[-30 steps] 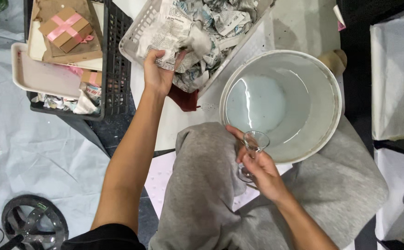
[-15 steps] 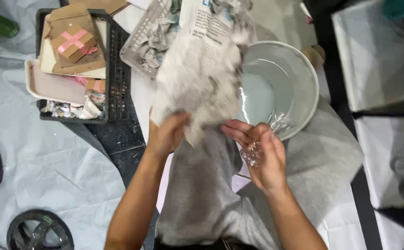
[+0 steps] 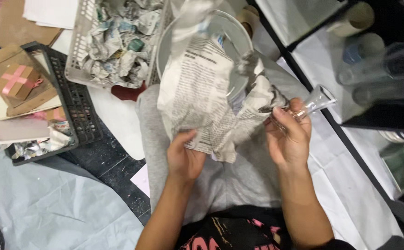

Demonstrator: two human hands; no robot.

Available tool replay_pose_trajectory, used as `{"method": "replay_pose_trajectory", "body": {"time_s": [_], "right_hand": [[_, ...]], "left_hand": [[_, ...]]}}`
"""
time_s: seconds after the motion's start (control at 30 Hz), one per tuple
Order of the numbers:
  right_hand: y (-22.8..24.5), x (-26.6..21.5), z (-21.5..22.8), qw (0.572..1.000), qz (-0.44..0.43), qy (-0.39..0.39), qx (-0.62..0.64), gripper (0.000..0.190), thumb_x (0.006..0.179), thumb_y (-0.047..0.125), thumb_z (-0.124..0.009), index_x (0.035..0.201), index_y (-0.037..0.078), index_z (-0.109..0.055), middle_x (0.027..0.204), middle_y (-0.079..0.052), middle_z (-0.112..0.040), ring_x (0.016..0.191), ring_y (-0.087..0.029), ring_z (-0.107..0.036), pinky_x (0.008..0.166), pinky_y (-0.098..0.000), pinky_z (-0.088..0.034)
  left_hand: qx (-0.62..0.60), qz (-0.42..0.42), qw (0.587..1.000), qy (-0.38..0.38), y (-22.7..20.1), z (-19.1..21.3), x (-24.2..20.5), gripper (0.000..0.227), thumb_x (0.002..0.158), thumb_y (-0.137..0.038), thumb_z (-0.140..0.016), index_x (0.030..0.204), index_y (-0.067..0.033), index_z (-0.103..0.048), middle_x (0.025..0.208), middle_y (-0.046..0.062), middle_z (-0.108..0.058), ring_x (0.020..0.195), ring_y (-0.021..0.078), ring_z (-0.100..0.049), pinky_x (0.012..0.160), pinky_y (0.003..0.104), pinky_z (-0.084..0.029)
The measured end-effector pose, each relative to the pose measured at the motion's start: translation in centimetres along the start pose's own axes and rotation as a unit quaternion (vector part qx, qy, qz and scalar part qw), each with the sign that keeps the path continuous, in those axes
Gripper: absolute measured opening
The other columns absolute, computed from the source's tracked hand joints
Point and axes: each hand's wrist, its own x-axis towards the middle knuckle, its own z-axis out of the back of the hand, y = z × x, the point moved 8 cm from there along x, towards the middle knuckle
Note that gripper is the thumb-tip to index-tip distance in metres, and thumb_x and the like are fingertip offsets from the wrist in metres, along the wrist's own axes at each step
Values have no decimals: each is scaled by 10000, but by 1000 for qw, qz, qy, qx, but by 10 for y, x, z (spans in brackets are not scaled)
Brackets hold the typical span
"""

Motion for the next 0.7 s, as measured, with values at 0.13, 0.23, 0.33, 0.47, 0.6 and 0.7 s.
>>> {"method": "replay_pose_trajectory", "body": {"time_s": [0.13, 0.23, 0.33, 0.47, 0.6, 0.7], "right_hand": [[23, -20, 14, 997, 72, -16, -37, 352, 906, -187, -658, 998, 124, -523, 948, -49, -667, 895, -165, -677, 855, -306, -551], [23, -35, 19, 995, 87, -1, -58, 383, 908, -217, -680, 991, 114, -506, 964, -37, -639, 896, -147, -659, 850, -295, -545], [23, -45, 30, 992, 87, -8, -88, 376, 892, -197, -685, 975, 114, -491, 960, -40, -630, 880, -137, -654, 835, -285, -548], [31, -57, 61, 988, 94, -54, -109, 348, 867, -169, -673, 949, 111, -483, 945, -48, -638, 844, -140, -651, 789, -270, -540], [53, -68, 113, 972, 136, -99, -164, 330, 922, -170, -702, 968, 91, -506, 929, -31, -614, 836, -116, -615, 781, -260, -517], [66, -81, 142, 932, 144, -137, -305, 331, 887, -131, -745, 954, 98, -515, 925, -11, -614, 820, -91, -613, 740, -236, -513]], "left_hand": [[-50, 48, 998, 5, 30, -9, -5, 536, 968, -85, -577, 1459, 79, -437, 1391, 237, -584, 1289, 370, -567, 1078, 506, -486], [61, 64, 995, 38, 52, -11, -10, 518, 964, -46, -629, 1455, -8, -469, 1363, 162, -619, 1238, 286, -609, 1024, 451, -516], [234, 45, 965, 113, 71, -17, -15, 556, 903, 100, -702, 1422, 32, -513, 1332, 135, -634, 1216, 245, -634, 1044, 403, -516], [249, 68, 964, 63, 92, 2, -23, 496, 879, 128, -697, 1346, 48, -551, 1273, 153, -669, 1161, 247, -663, 1031, 396, -530], [171, 162, 972, -16, 124, 39, -34, 459, 872, 67, -698, 1313, 64, -573, 1281, 154, -676, 1173, 248, -658, 1036, 383, -529], [234, 231, 942, -65, 140, 63, -36, 442, 852, 38, -706, 1272, 53, -567, 1246, 174, -679, 1146, 289, -661, 996, 431, -535]]}}
